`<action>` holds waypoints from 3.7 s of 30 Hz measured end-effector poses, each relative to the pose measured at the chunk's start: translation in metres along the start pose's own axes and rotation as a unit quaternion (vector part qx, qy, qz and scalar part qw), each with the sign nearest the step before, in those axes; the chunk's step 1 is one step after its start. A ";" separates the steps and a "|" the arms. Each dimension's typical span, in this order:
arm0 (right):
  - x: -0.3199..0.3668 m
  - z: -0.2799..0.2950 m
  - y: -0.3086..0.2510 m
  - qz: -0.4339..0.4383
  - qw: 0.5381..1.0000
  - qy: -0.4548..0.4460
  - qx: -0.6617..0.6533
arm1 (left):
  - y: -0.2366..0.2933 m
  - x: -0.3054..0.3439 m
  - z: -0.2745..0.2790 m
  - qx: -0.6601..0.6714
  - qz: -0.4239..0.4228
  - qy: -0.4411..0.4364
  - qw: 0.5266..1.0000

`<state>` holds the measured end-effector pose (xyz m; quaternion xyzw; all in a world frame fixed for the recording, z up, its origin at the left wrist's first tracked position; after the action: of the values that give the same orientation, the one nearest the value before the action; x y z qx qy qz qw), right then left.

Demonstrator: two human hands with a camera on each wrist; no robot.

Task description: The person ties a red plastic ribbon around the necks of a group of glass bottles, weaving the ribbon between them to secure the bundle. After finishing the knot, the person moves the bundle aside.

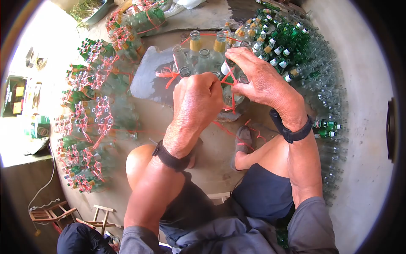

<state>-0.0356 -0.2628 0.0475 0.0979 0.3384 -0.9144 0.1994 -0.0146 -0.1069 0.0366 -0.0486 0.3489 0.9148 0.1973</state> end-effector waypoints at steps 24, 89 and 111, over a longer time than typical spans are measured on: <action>0.001 -0.003 0.001 -0.049 0.998 -0.022 -0.026 | 0.004 -0.065 -0.006 -0.092 -0.040 -0.105 0.989; -0.003 -0.013 0.001 -0.031 0.994 0.102 0.034 | -0.027 0.009 0.009 -0.073 -0.019 0.085 0.994; -0.006 -0.010 -0.001 -0.042 0.996 0.078 0.004 | -0.074 0.027 -0.020 0.155 0.180 0.024 0.971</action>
<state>-0.0299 -0.2533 0.0427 0.1557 0.3526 -0.9130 0.1338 -0.0106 -0.0605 -0.0303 0.0243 0.4944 0.8685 0.0262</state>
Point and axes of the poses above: each hand's wrist, its own x-axis away from the middle knuckle, its own z-axis out of the back of the hand, y = z × x, the point moved 9 cm from there along -x, towards the middle knuckle, and after that the axes turned 11 degrees about -x, right-handed, at the moved point
